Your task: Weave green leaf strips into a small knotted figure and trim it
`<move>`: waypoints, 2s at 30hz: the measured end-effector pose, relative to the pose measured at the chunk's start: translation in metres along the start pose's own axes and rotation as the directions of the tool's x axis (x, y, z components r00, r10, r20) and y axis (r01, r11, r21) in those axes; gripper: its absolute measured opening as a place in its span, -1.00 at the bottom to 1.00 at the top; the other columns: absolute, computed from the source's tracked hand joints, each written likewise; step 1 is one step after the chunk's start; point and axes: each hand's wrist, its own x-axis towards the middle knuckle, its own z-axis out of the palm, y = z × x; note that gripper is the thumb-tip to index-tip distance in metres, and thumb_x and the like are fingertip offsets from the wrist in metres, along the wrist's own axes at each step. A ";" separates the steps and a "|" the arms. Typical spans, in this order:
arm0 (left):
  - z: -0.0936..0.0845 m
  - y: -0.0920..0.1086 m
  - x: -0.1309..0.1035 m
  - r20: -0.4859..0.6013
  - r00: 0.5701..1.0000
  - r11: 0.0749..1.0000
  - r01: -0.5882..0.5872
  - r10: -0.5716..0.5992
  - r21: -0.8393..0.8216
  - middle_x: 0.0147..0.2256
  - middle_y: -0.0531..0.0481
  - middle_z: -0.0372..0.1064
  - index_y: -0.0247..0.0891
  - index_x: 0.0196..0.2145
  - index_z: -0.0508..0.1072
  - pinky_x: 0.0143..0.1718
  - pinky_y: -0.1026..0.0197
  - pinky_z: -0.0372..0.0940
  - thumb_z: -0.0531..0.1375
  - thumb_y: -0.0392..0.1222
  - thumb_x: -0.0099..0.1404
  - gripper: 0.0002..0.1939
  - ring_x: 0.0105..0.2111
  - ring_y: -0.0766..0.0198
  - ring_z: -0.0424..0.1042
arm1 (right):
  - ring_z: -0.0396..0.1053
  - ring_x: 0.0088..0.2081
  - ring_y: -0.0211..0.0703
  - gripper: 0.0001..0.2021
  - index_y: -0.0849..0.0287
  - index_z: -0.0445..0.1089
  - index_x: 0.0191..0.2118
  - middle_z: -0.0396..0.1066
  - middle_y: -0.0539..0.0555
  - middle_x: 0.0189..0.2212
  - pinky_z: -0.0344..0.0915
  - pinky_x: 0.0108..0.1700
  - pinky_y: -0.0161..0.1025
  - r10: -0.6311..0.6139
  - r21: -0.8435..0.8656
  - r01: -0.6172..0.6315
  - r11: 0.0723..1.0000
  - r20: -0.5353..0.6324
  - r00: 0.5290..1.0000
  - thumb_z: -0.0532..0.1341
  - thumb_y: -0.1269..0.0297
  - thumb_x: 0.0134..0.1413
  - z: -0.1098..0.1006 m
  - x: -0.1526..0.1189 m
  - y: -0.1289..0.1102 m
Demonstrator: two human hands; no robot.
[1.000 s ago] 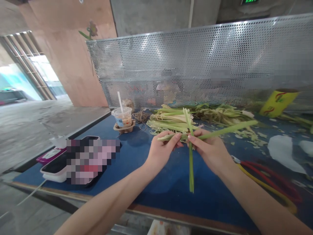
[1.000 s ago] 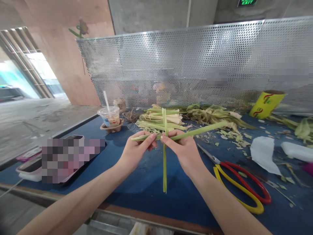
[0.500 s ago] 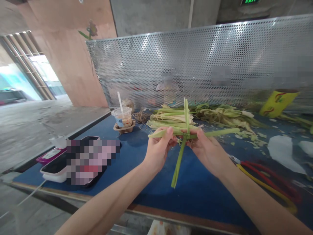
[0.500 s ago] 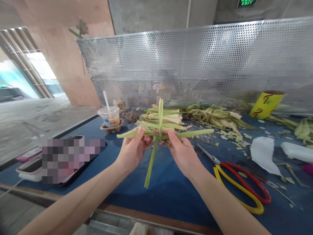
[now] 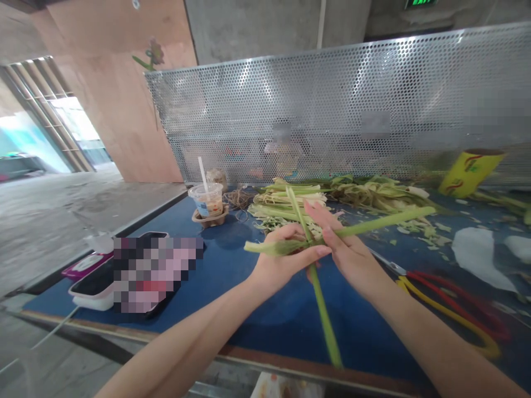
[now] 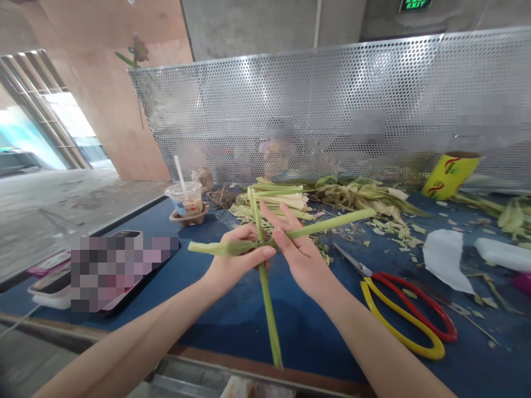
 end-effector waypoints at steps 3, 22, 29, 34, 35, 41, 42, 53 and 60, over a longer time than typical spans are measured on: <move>0.001 0.002 -0.002 -0.028 0.998 0.996 0.050 -0.048 0.080 -0.68 0.05 0.40 -0.31 -0.53 0.38 -0.71 0.35 0.25 0.26 -0.06 0.08 -0.75 -0.76 0.39 0.33 | -0.22 0.28 0.04 -0.57 -0.21 0.18 0.12 -0.22 -0.16 0.30 -0.16 0.23 0.10 0.014 -0.154 -0.015 0.988 -0.002 1.000 -0.03 -0.06 0.14 -0.003 -0.001 -0.007; -0.002 0.006 -0.013 0.171 0.979 0.993 0.105 -0.113 0.059 -0.66 0.02 0.43 -0.30 -0.47 0.50 -0.52 0.28 0.35 0.31 -0.17 0.01 -0.85 -0.64 0.29 0.43 | 0.11 0.17 0.12 -0.51 -0.05 0.35 0.02 0.22 0.02 0.14 0.10 0.12 0.07 0.008 0.172 -0.075 0.982 0.360 0.933 0.25 0.03 -0.11 -0.048 0.007 -0.010; -0.002 0.005 -0.013 0.175 0.980 0.989 0.068 -0.091 0.134 -0.70 0.06 0.37 -0.26 -0.45 0.50 -0.63 0.34 0.26 0.26 -0.10 0.07 -0.83 -0.71 0.36 0.32 | 0.43 -0.15 -0.01 -0.82 0.03 0.55 -0.34 0.53 0.07 -0.29 0.32 -0.07 -0.01 -0.129 0.130 0.105 0.986 0.190 0.973 0.23 0.13 -0.02 -0.018 0.004 -0.017; 0.002 -0.001 -0.013 0.144 0.984 0.990 0.094 -0.109 0.110 -0.67 0.06 0.38 -0.24 -0.50 0.47 -0.55 0.31 0.30 0.26 -0.10 0.07 -0.85 -0.66 0.32 0.37 | 0.45 -0.39 -0.08 -0.82 0.03 0.55 -0.49 0.51 0.06 -0.46 0.39 -0.37 -0.15 -0.132 0.085 0.128 0.988 0.042 0.990 0.23 0.17 -0.01 -0.015 0.001 -0.020; 0.002 -0.003 -0.014 0.141 0.984 0.991 0.095 -0.109 0.099 -0.66 0.04 0.39 -0.24 -0.51 0.47 -0.54 0.30 0.32 0.26 -0.10 0.06 -0.84 -0.65 0.31 0.38 | 0.44 -0.43 -0.11 -0.82 0.04 0.55 -0.50 0.51 0.05 -0.47 0.38 -0.41 -0.18 -0.124 0.081 0.121 0.989 0.034 0.992 0.23 0.17 -0.01 -0.015 0.001 -0.020; 0.003 -0.003 -0.013 0.152 0.980 0.990 0.114 -0.125 0.077 -0.62 0.01 0.44 -0.25 -0.52 0.48 -0.49 0.27 0.34 0.27 -0.09 0.06 -0.83 -0.62 0.30 0.40 | 0.42 -0.45 -0.13 -0.83 0.10 0.54 -0.52 0.49 0.06 -0.54 0.41 -0.38 -0.16 -0.052 0.166 0.048 0.985 0.017 0.998 0.27 0.15 -0.09 -0.016 0.002 -0.014; 0.002 -0.001 -0.013 0.161 0.980 0.992 0.112 -0.121 0.064 -0.58 0.00 0.47 -0.25 -0.50 0.48 -0.48 0.28 0.34 0.27 -0.11 0.07 -0.85 -0.61 0.32 0.40 | 0.43 -0.45 -0.13 -0.83 0.09 0.54 -0.49 0.50 0.06 -0.49 0.41 -0.41 -0.16 -0.015 0.211 0.008 0.977 0.029 0.999 0.27 0.14 -0.08 -0.017 0.003 -0.013; -0.006 0.008 -0.010 0.234 0.965 0.988 0.140 -0.122 -0.062 -0.45 -0.05 0.51 -0.28 -0.13 0.27 -0.60 0.36 0.18 0.20 -0.19 0.19 -0.70 -0.62 0.38 0.39 | 0.45 -0.35 -0.16 -0.58 -0.04 0.39 -0.03 0.15 0.04 0.16 0.38 -0.24 -0.12 0.018 0.348 -0.183 0.919 0.427 0.904 0.26 0.29 -0.11 -0.025 0.000 -0.010; -0.006 0.015 -0.009 0.112 0.970 0.971 0.224 -0.215 -0.082 -0.60 0.13 0.40 -0.24 0.11 -0.12 -0.76 0.43 0.02 0.24 -0.22 0.14 -0.28 -0.78 0.47 0.21 | 0.36 -0.34 -0.21 -0.66 0.08 0.39 -0.04 0.42 0.06 -0.35 0.32 -0.31 -0.29 0.069 0.036 -0.095 0.995 0.436 0.897 0.18 0.15 0.04 -0.031 -0.001 -0.009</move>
